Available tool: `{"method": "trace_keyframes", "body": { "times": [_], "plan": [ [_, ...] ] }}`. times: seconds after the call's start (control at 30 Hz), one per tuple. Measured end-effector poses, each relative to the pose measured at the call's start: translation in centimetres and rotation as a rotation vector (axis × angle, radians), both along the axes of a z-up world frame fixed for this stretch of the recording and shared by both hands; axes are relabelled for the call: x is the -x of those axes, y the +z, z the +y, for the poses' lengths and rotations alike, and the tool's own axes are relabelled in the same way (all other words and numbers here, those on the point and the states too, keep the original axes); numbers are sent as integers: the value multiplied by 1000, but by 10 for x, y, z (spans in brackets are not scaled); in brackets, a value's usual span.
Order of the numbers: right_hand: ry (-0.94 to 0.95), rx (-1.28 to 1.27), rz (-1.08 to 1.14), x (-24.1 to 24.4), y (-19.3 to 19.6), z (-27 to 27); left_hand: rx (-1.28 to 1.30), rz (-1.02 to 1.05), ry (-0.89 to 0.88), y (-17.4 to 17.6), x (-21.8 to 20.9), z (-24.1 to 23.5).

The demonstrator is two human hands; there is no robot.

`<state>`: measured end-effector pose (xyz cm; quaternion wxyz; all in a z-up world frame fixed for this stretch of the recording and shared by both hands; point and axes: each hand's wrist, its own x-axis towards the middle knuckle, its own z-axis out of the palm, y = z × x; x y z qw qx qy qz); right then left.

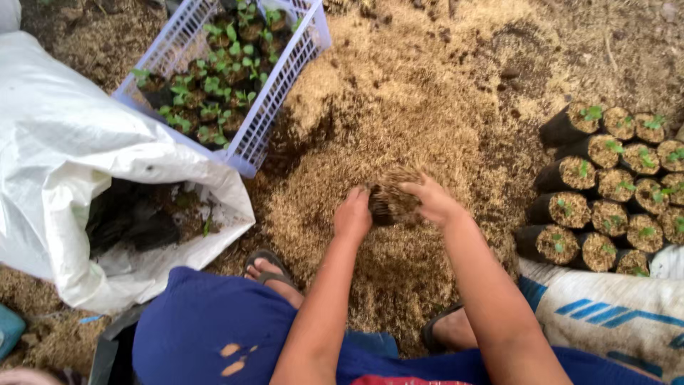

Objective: The person is potting seedlings into small black plastic bags. They take a seedling from a white crate, place it into a bag, and fill the bag with soil from a large white sack. The person then places the potted seedling on the ground next to others.

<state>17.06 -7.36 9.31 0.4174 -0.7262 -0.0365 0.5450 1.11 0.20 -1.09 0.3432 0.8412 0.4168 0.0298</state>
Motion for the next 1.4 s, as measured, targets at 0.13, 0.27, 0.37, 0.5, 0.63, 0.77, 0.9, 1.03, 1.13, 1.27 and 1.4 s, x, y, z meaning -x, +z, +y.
{"method": "trace_keyframes", "body": {
  "times": [0.13, 0.27, 0.37, 0.5, 0.63, 0.77, 0.9, 1.03, 1.13, 1.27, 1.4],
  "plan": [
    [236, -24, 34, 17, -7, 19, -66, -28, 15, -13, -5, 0],
    [463, 129, -197, 26, -18, 28, -68, -29, 14, -22, -4, -1],
    [627, 152, -421, 22, -25, 26, -113, -45, 8, -19, 1, -3],
    [672, 284, -703, 0, -44, 8, -20, -49, 58, 0, 7, -3],
    [959, 492, -894, 1, -89, -31, -145, 49, -166, 27, 7, -3],
    [1016, 453, -1191, 16, -133, -61, -258, 109, -306, 37, 9, -16],
    [650, 365, -824, -3, -117, -48, -90, -51, -171, 29, 4, -15],
    [458, 63, -584, -22, -61, -21, -129, -89, -23, 14, 0, -7],
    [517, 88, -548, -11, -32, -7, -162, -124, 59, 6, -5, 6],
    [477, 99, -566, -7, -20, 8, 40, -62, 64, 2, -23, 31],
    [451, -60, -504, -10, -19, 14, 85, -6, -70, -5, -38, 42]
  ]
}}
